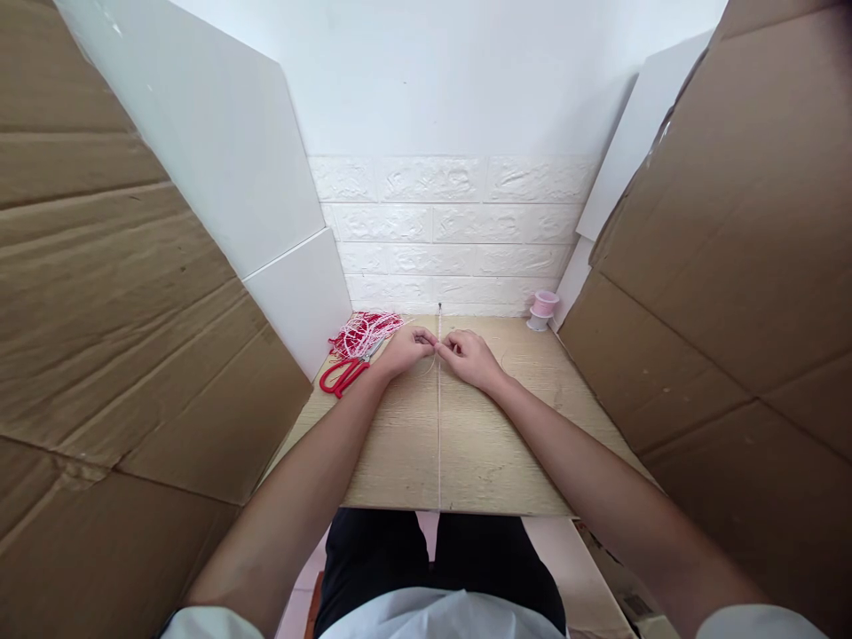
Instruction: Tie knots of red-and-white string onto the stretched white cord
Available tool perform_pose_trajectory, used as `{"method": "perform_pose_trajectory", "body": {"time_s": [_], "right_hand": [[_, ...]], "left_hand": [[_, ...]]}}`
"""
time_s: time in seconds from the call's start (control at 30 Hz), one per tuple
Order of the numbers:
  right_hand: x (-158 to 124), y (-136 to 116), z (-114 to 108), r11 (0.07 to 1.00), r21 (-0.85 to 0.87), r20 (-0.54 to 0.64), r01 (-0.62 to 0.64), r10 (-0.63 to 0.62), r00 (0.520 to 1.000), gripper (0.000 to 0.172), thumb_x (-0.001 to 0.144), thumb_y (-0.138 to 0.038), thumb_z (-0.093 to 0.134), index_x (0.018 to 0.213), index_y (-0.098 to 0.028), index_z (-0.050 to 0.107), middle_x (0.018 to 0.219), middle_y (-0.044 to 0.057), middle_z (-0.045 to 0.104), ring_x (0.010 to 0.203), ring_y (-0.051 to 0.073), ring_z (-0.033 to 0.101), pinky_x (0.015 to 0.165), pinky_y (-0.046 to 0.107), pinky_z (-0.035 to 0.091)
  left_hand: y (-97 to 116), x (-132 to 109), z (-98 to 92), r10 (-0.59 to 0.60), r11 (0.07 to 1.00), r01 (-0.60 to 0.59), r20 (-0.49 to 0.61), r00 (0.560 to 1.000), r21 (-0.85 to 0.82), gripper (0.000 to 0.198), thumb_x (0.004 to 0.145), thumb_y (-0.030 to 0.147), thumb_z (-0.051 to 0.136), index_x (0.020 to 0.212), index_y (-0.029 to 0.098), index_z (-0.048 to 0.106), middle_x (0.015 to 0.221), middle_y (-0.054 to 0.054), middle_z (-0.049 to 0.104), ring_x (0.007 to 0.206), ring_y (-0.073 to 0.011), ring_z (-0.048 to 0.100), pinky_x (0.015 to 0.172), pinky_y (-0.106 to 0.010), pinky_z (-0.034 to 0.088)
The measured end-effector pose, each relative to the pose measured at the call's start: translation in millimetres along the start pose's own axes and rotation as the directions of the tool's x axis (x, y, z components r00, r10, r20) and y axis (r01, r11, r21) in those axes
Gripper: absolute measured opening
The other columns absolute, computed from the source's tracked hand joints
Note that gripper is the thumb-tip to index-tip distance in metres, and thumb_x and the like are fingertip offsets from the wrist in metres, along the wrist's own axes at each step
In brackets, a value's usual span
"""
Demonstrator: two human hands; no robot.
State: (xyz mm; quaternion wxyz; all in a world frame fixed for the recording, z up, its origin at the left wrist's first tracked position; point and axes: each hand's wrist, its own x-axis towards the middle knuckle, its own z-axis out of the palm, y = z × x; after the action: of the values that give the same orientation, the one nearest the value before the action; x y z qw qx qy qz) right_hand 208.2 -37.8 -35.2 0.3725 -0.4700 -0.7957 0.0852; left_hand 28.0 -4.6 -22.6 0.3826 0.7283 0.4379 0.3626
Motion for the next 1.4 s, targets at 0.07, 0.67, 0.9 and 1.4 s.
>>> {"method": "perform_pose_trajectory", "body": {"time_s": [0.07, 0.67, 0.9, 1.4], "right_hand": [[-1, 0, 1, 1.000, 0.006, 0.016, 0.030, -0.030, 0.999, 0.028, 0.090, -0.040, 0.058, 0.074, -0.018, 0.061, 0.074, 0.003, 0.062, 0.075, 0.016, 0.052, 0.071, 0.027, 0.034], [1, 0, 4, 1.000, -0.003, -0.074, -0.027, 0.027, 0.997, 0.009, 0.082, -0.021, 0.058, 0.074, -0.018, 0.058, 0.076, 0.003, 0.062, 0.077, 0.017, 0.054, 0.072, 0.027, 0.038], [2, -4, -5, 0.961, 0.203, -0.125, -0.188, 0.215, 0.969, 0.008, 0.080, -0.023, 0.056, 0.078, -0.018, 0.061, 0.074, 0.002, 0.066, 0.067, 0.015, 0.057, 0.065, 0.027, 0.039], [-11, -13, -49, 0.657, 0.704, 0.003, -0.270, 0.377, 0.926, 0.029, 0.072, -0.040, 0.064, 0.091, -0.017, 0.063, 0.050, -0.006, 0.045, 0.050, 0.012, 0.046, 0.052, 0.025, 0.039]], "left_hand": [[0, 0, 0.1, -0.002, 1.000, 0.003, 0.012, 1.000, -0.021, 0.021, 0.062, 0.018, 0.063, 0.079, 0.013, 0.074, 0.076, -0.004, 0.072, 0.073, -0.0158, 0.063, 0.071, -0.027, 0.048], [8, -3, 0.0, 0.008, 1.000, -0.008, 0.061, 0.998, 0.011, 0.014, 0.066, 0.024, 0.062, 0.071, 0.014, 0.070, 0.066, 0.000, 0.064, 0.066, -0.0135, 0.055, 0.069, -0.028, 0.042], [11, -7, -2.9, 0.026, 0.998, -0.033, 0.128, 0.991, 0.050, 0.017, 0.072, 0.028, 0.061, 0.063, 0.014, 0.064, 0.061, 0.001, 0.061, 0.062, -0.0125, 0.052, 0.065, -0.027, 0.038], [1, -5, -5.0, -0.060, 0.961, 0.100, -0.156, 0.986, 0.258, 0.057, 0.086, 0.058, 0.049, 0.045, 0.019, 0.049, 0.042, 0.002, 0.041, 0.045, -0.0124, 0.039, 0.054, -0.030, 0.028]]}}
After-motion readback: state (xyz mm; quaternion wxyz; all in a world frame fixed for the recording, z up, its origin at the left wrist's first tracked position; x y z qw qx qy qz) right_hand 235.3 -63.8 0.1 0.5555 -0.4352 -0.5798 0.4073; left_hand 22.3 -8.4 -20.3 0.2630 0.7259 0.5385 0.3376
